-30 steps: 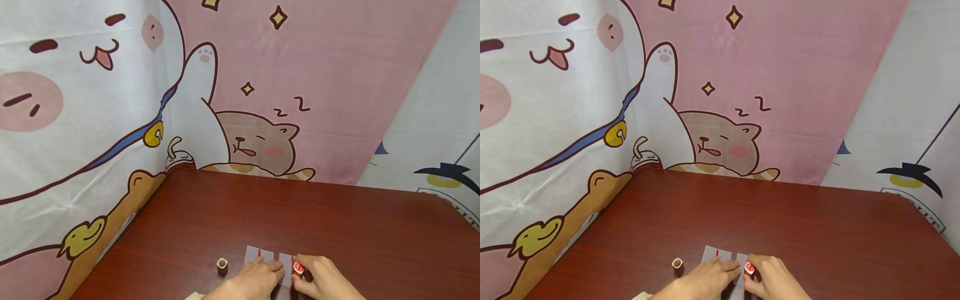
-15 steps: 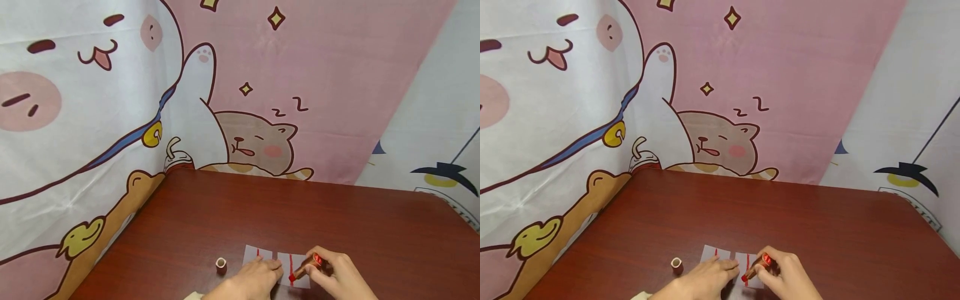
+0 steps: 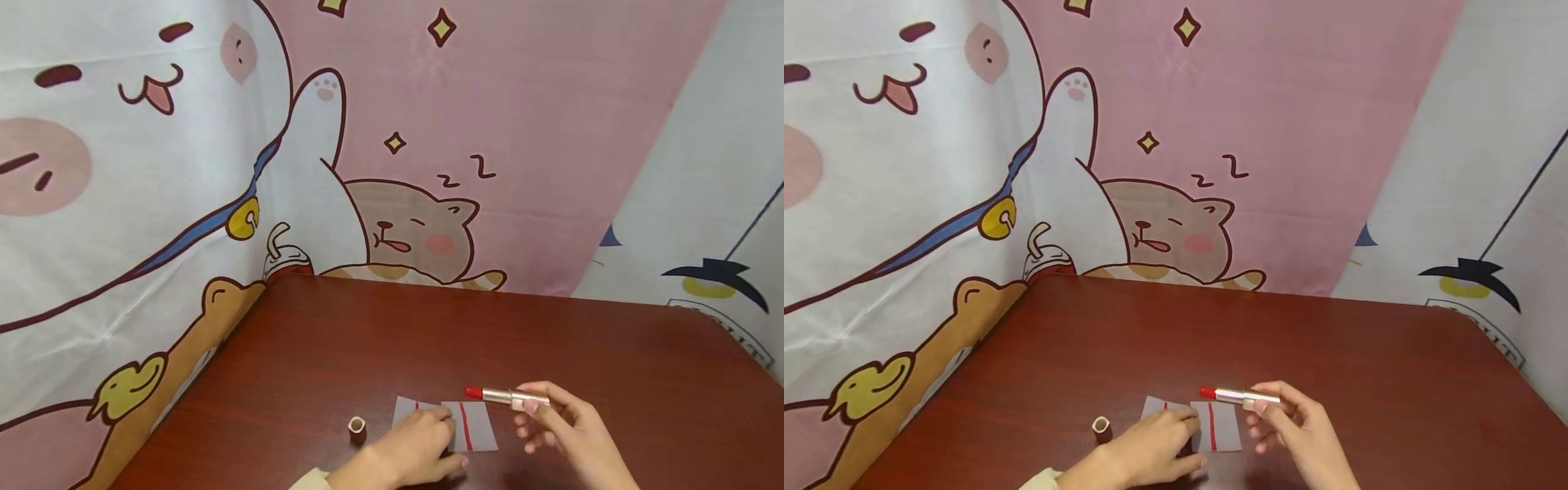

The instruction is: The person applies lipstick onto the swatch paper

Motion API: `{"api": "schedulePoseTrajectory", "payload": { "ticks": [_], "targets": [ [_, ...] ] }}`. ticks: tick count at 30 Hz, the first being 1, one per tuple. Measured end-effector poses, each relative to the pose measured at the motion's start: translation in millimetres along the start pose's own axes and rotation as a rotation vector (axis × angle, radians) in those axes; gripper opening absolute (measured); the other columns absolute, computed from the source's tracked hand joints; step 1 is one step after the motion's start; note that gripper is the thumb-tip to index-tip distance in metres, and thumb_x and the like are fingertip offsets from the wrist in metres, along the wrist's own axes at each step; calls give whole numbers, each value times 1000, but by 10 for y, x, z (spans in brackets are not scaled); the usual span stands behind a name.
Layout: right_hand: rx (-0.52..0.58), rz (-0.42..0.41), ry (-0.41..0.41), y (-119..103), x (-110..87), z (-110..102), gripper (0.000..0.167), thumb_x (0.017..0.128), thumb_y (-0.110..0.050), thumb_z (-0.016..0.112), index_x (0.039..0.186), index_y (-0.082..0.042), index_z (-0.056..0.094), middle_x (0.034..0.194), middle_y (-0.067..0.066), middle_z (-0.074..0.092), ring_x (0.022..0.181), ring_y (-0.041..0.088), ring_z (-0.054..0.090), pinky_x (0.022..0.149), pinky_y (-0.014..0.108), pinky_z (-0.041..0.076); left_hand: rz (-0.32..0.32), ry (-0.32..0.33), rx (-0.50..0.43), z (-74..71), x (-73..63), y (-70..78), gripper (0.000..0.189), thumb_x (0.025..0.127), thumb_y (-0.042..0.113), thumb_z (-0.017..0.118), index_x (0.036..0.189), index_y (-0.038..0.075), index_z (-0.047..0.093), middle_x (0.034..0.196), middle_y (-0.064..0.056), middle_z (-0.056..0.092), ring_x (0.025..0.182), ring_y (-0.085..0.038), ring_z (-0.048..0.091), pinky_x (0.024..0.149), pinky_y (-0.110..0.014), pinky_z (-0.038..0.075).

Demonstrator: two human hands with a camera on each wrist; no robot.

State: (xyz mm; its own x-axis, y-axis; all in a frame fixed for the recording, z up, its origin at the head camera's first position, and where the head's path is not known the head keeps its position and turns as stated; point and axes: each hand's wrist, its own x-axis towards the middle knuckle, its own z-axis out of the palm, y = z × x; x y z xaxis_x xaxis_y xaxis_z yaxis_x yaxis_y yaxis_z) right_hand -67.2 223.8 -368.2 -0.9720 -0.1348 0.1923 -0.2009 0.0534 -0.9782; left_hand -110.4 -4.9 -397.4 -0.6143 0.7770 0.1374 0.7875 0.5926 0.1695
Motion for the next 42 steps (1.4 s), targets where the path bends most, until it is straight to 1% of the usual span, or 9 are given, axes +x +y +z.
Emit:
{"api": "schedulePoseTrajectory", "payload": {
  "ticks": [3, 8, 10, 13, 19, 24, 29, 36, 42],
  "targets": [
    [160, 54, -26, -29, -26, -12, 26, 99, -5, 40, 110, -15, 62, 87, 11, 64, 76, 18, 64, 57, 35, 54, -78, 149, -249, -57, -13, 79, 32, 88, 37, 62, 108, 11, 67, 108, 4, 61, 93, -5, 58, 75, -22, 49],
    [426, 82, -207, -40, -87, 23, 35, 101, -5, 30, 118, -14, 60, 97, 5, 64, 87, 15, 63, 63, 28, 53, -115, 391, -1026, -152, -29, 319, 36, 91, 25, 60, 125, 13, 57, 115, 3, 59, 99, -10, 57, 83, -27, 47],
    [495, 114, -280, -36, -110, 59, 37, 101, -5, 28, 121, -13, 58, 100, 3, 63, 89, 15, 61, 65, 27, 52, -105, 432, -1282, -189, -43, 402, 37, 93, 22, 58, 128, 12, 53, 119, -1, 58, 106, -15, 55, 88, -30, 46],
    [532, 181, -332, -34, -150, 121, 36, 102, -8, 29, 121, -16, 58, 101, 2, 61, 90, 15, 60, 66, 26, 52, -77, 449, -1500, -234, -64, 472, 37, 95, 21, 54, 130, 9, 52, 124, -7, 57, 115, -22, 51, 93, -31, 43],
    [552, 234, -361, -31, -217, 212, 33, 102, -10, 32, 119, -18, 59, 100, 3, 63, 89, 16, 62, 66, 27, 53, 22, 530, -1577, -208, -68, 518, 32, 96, 15, 52, 121, -6, 56, 118, -22, 58, 114, -25, 52, 96, -35, 41],
    [684, 187, -486, -17, -205, 262, 39, 103, -10, 22, 122, -10, 56, 103, 4, 63, 89, 16, 61, 69, 24, 51, 37, 600, -1572, -150, -70, 519, 26, 94, 10, 54, 111, -9, 60, 113, -23, 60, 110, -24, 55, 92, -36, 44],
    [755, 241, -580, -22, -186, 277, 53, 104, -23, 12, 115, -3, 60, 96, 4, 66, 80, 12, 62, 68, 21, 49, 29, 622, -1565, -132, -82, 520, 24, 93, 8, 55, 106, -11, 62, 109, -24, 61, 108, -23, 56, 90, -35, 45],
    [600, 293, -504, -39, -214, 259, 50, 104, -26, 19, 105, -6, 65, 83, -3, 64, 69, 3, 59, 57, 14, 45, 20, 647, -1589, -117, -93, 554, 23, 93, 8, 56, 101, -13, 62, 105, -21, 64, 107, -24, 56, 92, -36, 44],
    [575, 278, -484, -61, -244, 265, 42, 104, -20, 23, 112, -8, 63, 90, -3, 63, 65, 3, 53, 53, 16, 39, -23, 664, -1609, -105, -96, 571, 23, 93, 8, 55, 101, -13, 62, 103, -12, 66, 107, -26, 56, 92, -37, 44]
  ]
}}
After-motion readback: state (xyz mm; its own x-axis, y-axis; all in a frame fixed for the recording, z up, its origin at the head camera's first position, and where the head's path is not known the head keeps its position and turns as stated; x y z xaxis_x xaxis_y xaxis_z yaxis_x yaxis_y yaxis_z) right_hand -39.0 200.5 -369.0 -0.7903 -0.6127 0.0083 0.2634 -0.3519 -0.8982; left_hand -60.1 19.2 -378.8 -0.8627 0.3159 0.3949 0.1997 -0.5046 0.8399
